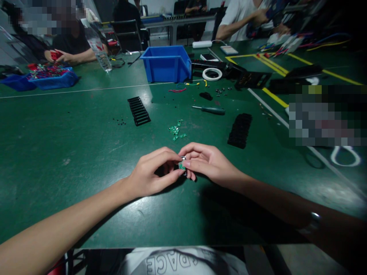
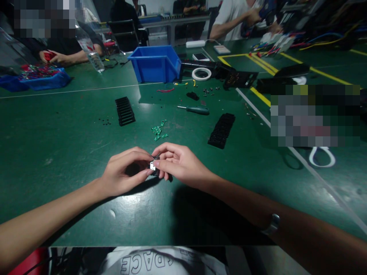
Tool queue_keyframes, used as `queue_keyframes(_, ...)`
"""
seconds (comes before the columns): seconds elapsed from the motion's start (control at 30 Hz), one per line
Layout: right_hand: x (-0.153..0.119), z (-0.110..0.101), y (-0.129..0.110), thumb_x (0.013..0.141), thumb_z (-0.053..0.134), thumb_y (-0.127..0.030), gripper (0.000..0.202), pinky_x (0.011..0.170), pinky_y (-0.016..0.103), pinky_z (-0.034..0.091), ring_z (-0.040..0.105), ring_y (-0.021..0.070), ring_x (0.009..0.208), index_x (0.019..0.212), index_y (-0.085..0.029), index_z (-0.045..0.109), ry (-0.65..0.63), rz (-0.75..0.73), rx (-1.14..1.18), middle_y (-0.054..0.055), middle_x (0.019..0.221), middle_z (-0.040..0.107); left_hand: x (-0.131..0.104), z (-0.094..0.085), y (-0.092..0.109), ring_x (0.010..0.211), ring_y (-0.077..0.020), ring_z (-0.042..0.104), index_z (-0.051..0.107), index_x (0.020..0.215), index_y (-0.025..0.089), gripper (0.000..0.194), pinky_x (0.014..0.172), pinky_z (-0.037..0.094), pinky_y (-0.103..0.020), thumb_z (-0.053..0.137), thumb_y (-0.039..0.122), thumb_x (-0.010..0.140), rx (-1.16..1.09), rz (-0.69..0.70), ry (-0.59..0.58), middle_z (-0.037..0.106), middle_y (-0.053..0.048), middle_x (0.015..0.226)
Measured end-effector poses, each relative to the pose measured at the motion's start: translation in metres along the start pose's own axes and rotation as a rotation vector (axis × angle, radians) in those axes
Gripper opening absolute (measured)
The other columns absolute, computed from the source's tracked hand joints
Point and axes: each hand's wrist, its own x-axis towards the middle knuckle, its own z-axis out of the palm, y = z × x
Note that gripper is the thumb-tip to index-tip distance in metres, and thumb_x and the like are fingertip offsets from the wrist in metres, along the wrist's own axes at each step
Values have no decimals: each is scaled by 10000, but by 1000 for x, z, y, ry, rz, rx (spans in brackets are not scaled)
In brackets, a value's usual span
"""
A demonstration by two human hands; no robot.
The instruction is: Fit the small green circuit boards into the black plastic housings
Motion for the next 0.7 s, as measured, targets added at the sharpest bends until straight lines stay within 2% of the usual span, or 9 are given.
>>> queue_keyframes(0.7, 1, 0, -1, 847, 748, -331, 294, 566, 245, 501, 613, 120, 594, 1029, -157, 596, -6, 12, -7, 3, 732, 649, -1, -1, 0, 754, -116, 630, 634, 1122, 126, 273, 671, 525, -228, 719, 152, 864, -12, -23, -29, 666, -73, 924)
